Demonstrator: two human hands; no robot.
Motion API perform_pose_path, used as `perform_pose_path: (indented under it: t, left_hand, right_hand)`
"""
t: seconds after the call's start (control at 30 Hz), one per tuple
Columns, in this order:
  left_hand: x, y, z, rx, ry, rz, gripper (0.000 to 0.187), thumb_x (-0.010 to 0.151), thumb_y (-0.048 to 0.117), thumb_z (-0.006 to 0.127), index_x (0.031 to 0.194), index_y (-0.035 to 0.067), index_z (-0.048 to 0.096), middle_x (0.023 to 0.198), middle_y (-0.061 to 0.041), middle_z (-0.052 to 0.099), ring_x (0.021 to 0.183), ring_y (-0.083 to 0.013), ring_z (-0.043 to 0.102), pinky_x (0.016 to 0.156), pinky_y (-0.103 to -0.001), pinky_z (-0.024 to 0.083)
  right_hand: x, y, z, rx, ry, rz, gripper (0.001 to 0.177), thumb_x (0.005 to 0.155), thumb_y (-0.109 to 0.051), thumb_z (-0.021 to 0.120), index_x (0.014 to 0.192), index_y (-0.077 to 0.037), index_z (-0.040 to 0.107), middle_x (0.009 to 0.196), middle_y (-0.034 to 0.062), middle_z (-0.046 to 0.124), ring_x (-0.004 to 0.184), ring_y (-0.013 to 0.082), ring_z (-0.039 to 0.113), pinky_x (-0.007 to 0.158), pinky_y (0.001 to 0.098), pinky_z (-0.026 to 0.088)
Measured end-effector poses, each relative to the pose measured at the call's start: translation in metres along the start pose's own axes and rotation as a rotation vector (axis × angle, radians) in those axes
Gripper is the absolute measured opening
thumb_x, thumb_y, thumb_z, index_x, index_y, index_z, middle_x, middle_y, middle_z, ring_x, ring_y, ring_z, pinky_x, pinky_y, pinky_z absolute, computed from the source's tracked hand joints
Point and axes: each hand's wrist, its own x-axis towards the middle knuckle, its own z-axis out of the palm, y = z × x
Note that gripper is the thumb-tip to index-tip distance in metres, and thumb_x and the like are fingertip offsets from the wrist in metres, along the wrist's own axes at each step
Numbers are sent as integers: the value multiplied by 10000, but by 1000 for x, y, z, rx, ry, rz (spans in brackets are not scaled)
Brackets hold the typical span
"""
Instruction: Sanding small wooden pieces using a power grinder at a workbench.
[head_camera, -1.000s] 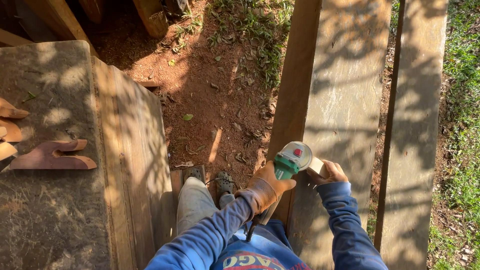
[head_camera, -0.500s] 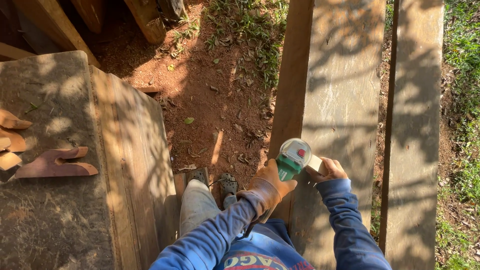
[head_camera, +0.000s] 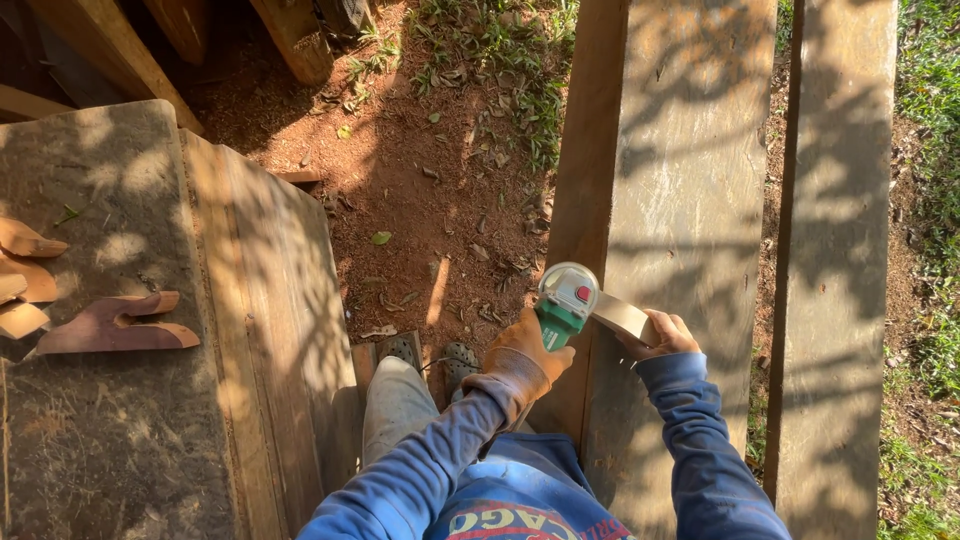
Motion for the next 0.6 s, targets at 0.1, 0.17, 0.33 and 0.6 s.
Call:
perform_pose_path:
  t: [0.1,0.17,0.33,0.6]
  left_hand:
    - [-7,7,-9,91,12,29,584,832,441,638,1262,82,477,1125,-184,711,1122,-380,700,983,-521,536]
    - [-4,8,-9,114,39,30,583,849,435,652,1270,73,473,1127,-188,705,1116,-394,697,981,-529,537]
    - [-12,15,-9,-27,36,27,612,833,439,660,1278,58,481,1139,-199,703,1146,-406,683,1000,-531,524]
    - [-20,30,1,-125,-122,60,592,767,441,716,1207,81,552,1109,-189,713,1139,-379,690,988,-477,542]
  right_hand:
    - [2,11,9,-5,13,15,542,670,-561,895,1137,-362,704,1043,18,702,940,304,722,727,390,609]
    - [0,13,8,-5,13,10,548,665,-549,899,1139,-353,706,1041,28,704,937,311,724,722,394,607]
    - [-2,3,4,8,24,6,542,661,-535,904,1127,-337,712,1026,47,710,930,329,725,715,409,605]
    - [-3,-12,-5,9,15,37,520,659,-512,892,1116,-343,707,1050,33,714,969,336,721,774,415,607]
